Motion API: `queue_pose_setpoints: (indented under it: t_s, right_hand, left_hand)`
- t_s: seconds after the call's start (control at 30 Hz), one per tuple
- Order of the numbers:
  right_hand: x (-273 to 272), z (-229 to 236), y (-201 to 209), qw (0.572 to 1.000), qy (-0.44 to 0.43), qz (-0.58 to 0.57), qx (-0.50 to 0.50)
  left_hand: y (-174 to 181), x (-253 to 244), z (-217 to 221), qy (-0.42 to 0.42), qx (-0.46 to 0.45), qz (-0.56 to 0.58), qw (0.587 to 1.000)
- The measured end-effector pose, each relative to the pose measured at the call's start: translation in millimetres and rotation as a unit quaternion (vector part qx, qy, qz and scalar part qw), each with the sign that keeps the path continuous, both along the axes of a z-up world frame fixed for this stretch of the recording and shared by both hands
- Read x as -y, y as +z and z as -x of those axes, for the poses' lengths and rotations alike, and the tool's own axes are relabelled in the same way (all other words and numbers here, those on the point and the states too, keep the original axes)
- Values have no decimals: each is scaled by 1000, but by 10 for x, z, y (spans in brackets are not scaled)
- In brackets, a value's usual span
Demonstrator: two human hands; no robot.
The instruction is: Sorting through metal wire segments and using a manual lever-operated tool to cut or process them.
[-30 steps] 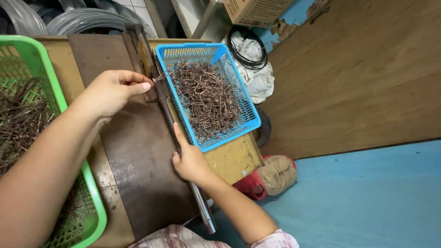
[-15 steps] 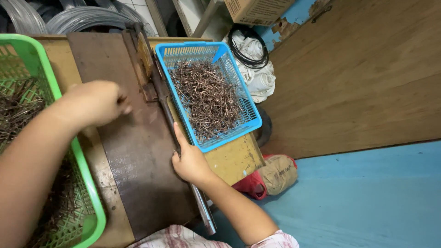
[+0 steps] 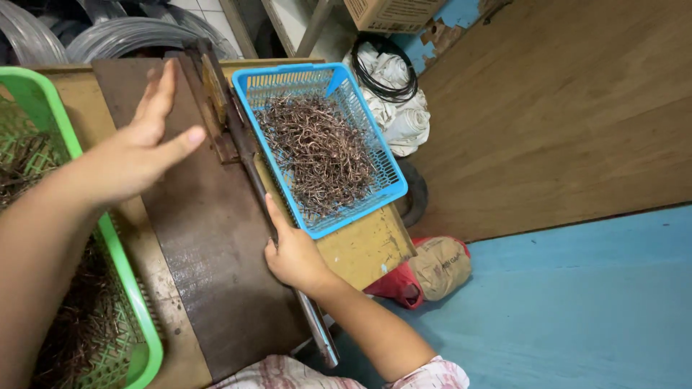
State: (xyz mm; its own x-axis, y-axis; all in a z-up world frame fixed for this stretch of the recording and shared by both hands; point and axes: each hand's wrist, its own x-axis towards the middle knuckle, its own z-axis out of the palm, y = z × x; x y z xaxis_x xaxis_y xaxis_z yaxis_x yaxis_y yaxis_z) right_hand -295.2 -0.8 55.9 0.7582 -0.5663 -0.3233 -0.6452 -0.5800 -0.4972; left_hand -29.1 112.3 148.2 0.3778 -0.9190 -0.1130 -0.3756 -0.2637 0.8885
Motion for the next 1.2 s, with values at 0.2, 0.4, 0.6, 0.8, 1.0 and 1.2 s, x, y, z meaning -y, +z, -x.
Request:
queue_pose_setpoints:
  t_s: [0.2,0.4,0.6,0.8,1.0,1.2]
  right_hand:
    - [3,3,53,1000,6,1,-9]
    - [49,56,-143,999,22,26,19]
    - [81,72,-201,999,13,27,16]
    - [158,98,-365,999,-2,42,18]
    - [198,92,-390,999,-15,38,26]
    - [222,27,-370,998,-48,46,-9]
  left_hand:
    - [10,-500,390,58,-9,-204,977]
    - [-828,-1175,403,199,92,-223,950]
    - [-1612,-1608,-45,388,258,-210,860]
    - [-1478,-1475,-236,340,84,-367,862]
    - [-1317,-1367,-112,252,37,-415,874]
    - [-1330,-1252,-64,164,42,-475,864]
